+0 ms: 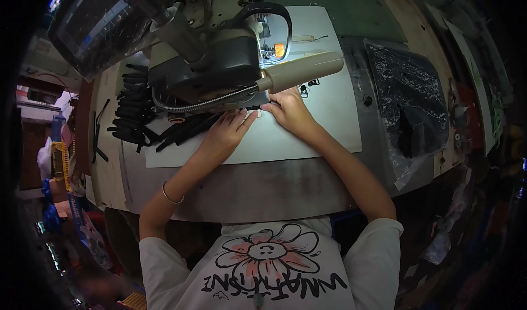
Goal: Using an industrial assembly machine to process and add hardware to leather straps.
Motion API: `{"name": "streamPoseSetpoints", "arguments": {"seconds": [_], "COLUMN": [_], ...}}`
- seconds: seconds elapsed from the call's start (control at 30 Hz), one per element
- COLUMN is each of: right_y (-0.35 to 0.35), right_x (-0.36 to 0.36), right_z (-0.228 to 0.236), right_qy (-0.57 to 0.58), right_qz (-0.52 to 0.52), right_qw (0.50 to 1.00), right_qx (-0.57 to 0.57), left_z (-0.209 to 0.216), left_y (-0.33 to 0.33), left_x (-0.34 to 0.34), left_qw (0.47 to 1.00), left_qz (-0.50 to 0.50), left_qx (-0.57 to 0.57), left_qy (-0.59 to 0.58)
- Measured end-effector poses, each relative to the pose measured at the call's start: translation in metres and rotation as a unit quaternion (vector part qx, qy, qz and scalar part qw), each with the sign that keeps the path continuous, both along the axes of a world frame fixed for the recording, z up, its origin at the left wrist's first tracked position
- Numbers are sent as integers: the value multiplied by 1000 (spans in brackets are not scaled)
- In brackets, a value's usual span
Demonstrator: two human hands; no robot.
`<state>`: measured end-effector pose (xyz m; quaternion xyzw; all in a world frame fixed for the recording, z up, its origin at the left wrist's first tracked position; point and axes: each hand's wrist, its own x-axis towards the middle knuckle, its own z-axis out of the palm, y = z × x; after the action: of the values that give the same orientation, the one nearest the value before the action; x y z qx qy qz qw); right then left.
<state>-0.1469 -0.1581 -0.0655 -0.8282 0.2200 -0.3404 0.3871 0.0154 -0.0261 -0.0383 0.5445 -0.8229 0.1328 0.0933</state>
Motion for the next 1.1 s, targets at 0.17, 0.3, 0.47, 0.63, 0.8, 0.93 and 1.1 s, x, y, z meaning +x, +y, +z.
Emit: {"name": "streamPoseSetpoints", "arguments": {"seconds": [0.17, 0.3, 0.47, 0.63, 0.8, 0.93, 1.1], "right_y": [-5, 1, 6, 2, -5, 0, 23], "right_x": [2, 0, 0, -8, -12, -9, -15], "right_z": [8, 6, 14, 28, 24, 30, 34], "right_qy": [9, 0, 9, 56, 78, 28, 27], "right_qz": [-7, -14, -33, 34, 68, 63, 96], "right_qw": [999, 1000, 996, 997, 990, 972, 949], "right_qx": [36, -18, -87, -49, -97, -224, -300], "left_z": [0, 1, 0, -2, 0, 15, 15], "left_y": [-3, 0, 4, 8, 10, 18, 30], "left_x": [3, 3, 2, -1, -12, -29, -34], "left_qw": [998, 996, 996, 992, 987, 896, 415], "left_qz": [10, -1, 12, 34, 78, 120, 150], "left_qx": [36, 39, 30, 26, -7, 104, 365], "left_qy": [57, 77, 85, 122, 138, 415, 820]}}
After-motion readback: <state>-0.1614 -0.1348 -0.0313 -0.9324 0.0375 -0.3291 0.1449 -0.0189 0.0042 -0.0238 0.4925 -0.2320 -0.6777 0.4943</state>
